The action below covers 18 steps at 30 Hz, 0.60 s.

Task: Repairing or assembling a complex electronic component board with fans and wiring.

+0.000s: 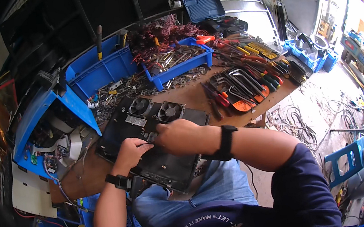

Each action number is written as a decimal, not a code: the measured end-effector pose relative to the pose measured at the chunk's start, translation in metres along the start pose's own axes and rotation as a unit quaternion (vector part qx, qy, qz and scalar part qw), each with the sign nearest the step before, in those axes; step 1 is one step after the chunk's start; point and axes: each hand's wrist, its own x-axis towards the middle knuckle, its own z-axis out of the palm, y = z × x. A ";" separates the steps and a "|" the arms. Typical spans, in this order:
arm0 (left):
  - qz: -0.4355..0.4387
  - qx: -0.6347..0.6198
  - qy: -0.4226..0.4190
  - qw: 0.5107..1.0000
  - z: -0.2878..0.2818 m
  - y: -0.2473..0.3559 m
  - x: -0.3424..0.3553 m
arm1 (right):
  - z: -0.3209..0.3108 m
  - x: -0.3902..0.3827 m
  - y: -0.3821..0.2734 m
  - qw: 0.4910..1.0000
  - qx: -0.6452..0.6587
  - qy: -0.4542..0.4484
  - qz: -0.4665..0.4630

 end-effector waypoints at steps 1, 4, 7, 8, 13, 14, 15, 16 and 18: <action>0.000 0.002 0.004 1.000 -0.001 0.001 0.000 | -0.010 -0.012 -0.003 1.000 0.019 -0.015 0.004; 0.017 0.005 0.007 1.000 0.002 -0.003 0.000 | -0.026 -0.036 -0.004 0.997 0.047 -0.036 0.040; -0.009 0.025 -0.005 1.000 -0.001 0.003 0.000 | -0.019 -0.056 0.004 0.997 0.026 -0.024 0.067; 0.015 0.047 0.011 0.999 0.000 0.003 -0.001 | -0.014 -0.062 0.007 0.996 0.021 -0.006 0.084; -0.020 0.036 -0.002 0.999 -0.001 0.006 -0.001 | -0.015 -0.076 0.030 0.976 -0.083 0.033 0.201; -0.028 0.037 -0.003 0.999 -0.002 0.006 0.000 | -0.014 -0.078 0.042 0.975 -0.095 0.017 0.201; -0.029 0.038 -0.004 0.999 -0.002 0.005 -0.001 | -0.016 -0.076 0.050 0.974 -0.093 0.010 0.207; -0.028 0.041 0.000 0.999 -0.003 0.004 -0.002 | -0.017 -0.072 0.060 0.970 -0.105 0.029 0.218; -0.024 0.041 -0.005 0.999 0.001 0.006 0.000 | -0.017 -0.064 0.076 0.963 -0.118 0.043 0.238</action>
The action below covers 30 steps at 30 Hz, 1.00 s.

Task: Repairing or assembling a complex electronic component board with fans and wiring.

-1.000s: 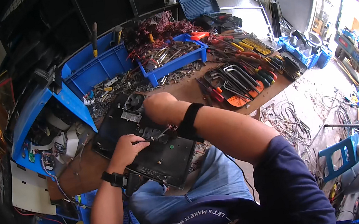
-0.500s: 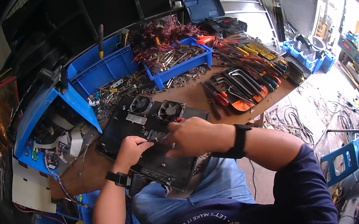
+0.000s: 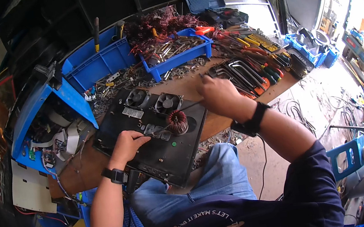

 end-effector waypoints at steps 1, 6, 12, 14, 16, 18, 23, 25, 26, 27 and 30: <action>-0.015 0.000 0.001 1.000 -0.001 0.005 -0.001 | 0.000 0.010 0.001 0.999 0.008 0.028 0.025; -0.014 0.005 -0.002 1.000 -0.004 0.003 -0.003 | -0.008 0.064 -0.019 0.994 0.051 -0.056 0.079; -0.007 0.012 -0.014 1.000 -0.004 0.006 0.002 | 0.026 0.115 -0.049 0.983 0.139 -0.109 -0.040; -0.023 0.015 -0.024 0.999 -0.003 0.006 0.003 | 0.023 0.116 -0.067 0.980 0.103 -0.120 -0.123; -0.017 0.011 -0.017 1.000 -0.003 0.002 0.003 | 0.013 0.106 -0.081 0.980 0.105 -0.118 -0.119; -0.004 0.012 -0.011 1.000 -0.003 -0.006 0.005 | 0.009 0.097 -0.096 0.981 0.112 -0.096 -0.123; 0.001 0.019 -0.019 1.000 -0.003 -0.003 0.005 | 0.007 0.057 -0.109 0.963 0.064 -0.025 -0.260; 0.063 0.005 0.007 0.998 -0.001 -0.010 0.001 | 0.001 0.041 -0.114 0.963 0.065 -0.050 -0.257; 0.057 -0.019 0.000 0.998 0.000 -0.010 0.003 | -0.001 0.030 -0.111 0.960 0.071 -0.025 -0.271; 0.052 -0.042 -0.005 0.998 0.000 -0.009 0.003 | -0.005 0.018 -0.107 0.955 0.077 0.001 -0.286; 0.053 -0.028 0.004 0.998 -0.001 -0.011 -0.003 | -0.013 -0.003 -0.096 0.953 0.098 -0.017 -0.286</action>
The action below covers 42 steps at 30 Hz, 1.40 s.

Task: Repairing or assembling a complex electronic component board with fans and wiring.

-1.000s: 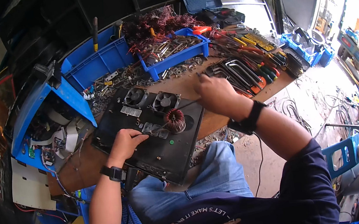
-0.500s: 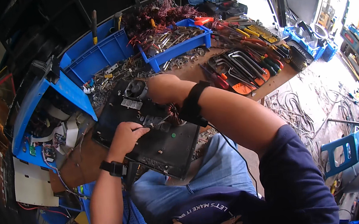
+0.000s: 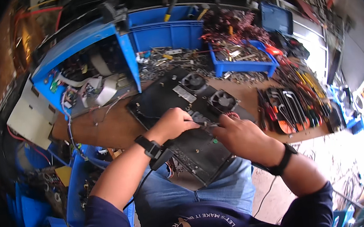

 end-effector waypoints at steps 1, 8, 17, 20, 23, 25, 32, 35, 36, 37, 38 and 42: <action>-0.012 0.004 0.004 1.000 0.000 0.002 0.000 | -0.007 -0.009 -0.004 0.999 0.022 -0.015 0.033; -0.017 -0.004 0.007 1.000 0.003 -0.005 0.003 | -0.013 -0.048 0.009 0.990 0.027 -0.009 0.140; 0.008 0.035 0.011 0.999 0.000 0.004 0.004 | -0.001 -0.048 0.088 0.950 -0.058 0.100 0.291; -0.017 0.014 0.007 1.000 -0.001 0.006 -0.002 | -0.003 -0.012 0.097 0.921 -0.062 0.047 0.383; -0.036 0.015 0.001 0.999 -0.001 0.007 -0.003 | 0.001 0.025 0.105 0.909 0.000 0.012 0.416; 0.000 0.019 0.019 1.000 0.003 -0.004 -0.001 | 0.003 0.048 0.102 0.894 0.055 -0.019 0.444; -0.063 0.016 -0.022 0.998 -0.002 0.010 0.002 | 0.009 0.091 0.071 0.929 0.129 -0.061 0.342; -0.048 0.012 -0.017 0.999 -0.001 0.006 0.004 | 0.019 0.091 0.046 0.973 0.019 -0.063 0.221; -0.048 0.015 -0.021 0.998 -0.001 0.004 0.005 | 0.022 0.087 0.039 0.981 -0.019 -0.072 0.179; -0.049 0.014 -0.021 0.999 0.000 0.002 0.005 | 0.020 0.082 0.029 0.986 -0.058 -0.079 0.136; -0.025 0.031 -0.014 0.999 0.001 -0.003 0.005 | 0.016 0.077 0.016 0.990 -0.068 -0.054 0.115; -0.053 -0.005 -0.025 0.998 0.002 0.004 0.004 | 0.012 0.043 -0.004 0.996 -0.053 -0.035 0.055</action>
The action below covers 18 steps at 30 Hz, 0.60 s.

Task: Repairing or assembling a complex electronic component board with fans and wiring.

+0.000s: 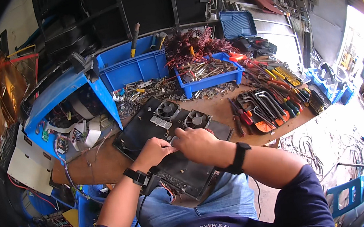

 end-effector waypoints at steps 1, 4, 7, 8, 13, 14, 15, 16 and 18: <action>-0.001 -0.003 0.001 1.000 0.000 0.001 0.001 | -0.004 -0.013 -0.001 1.000 -0.001 -0.003 -0.002; 0.034 -0.015 0.013 0.999 0.000 -0.001 -0.002 | -0.013 -0.048 -0.001 1.000 0.023 0.010 -0.017; -0.018 -0.004 -0.006 1.000 -0.004 0.004 -0.004 | -0.016 -0.077 0.009 0.994 0.103 -0.002 0.042; 0.035 0.020 0.016 0.999 -0.003 -0.006 -0.006 | -0.010 -0.082 0.012 0.994 0.090 0.032 0.057; 0.016 -0.015 0.031 0.999 0.000 0.006 -0.002 | -0.003 -0.106 0.035 0.977 0.099 0.121 0.145; 0.024 0.022 0.034 0.999 -0.001 0.004 -0.002 | -0.002 -0.103 0.041 0.970 0.108 0.142 0.164; -0.003 0.010 0.027 1.000 -0.002 0.004 -0.005 | 0.000 -0.100 0.049 0.962 0.116 0.164 0.185; 0.005 0.010 0.030 0.999 -0.002 0.003 -0.004 | 0.003 -0.099 0.062 0.964 0.083 0.159 0.197; 0.049 0.019 0.030 0.998 0.000 0.005 -0.001 | -0.003 -0.098 0.082 0.961 0.009 0.111 0.254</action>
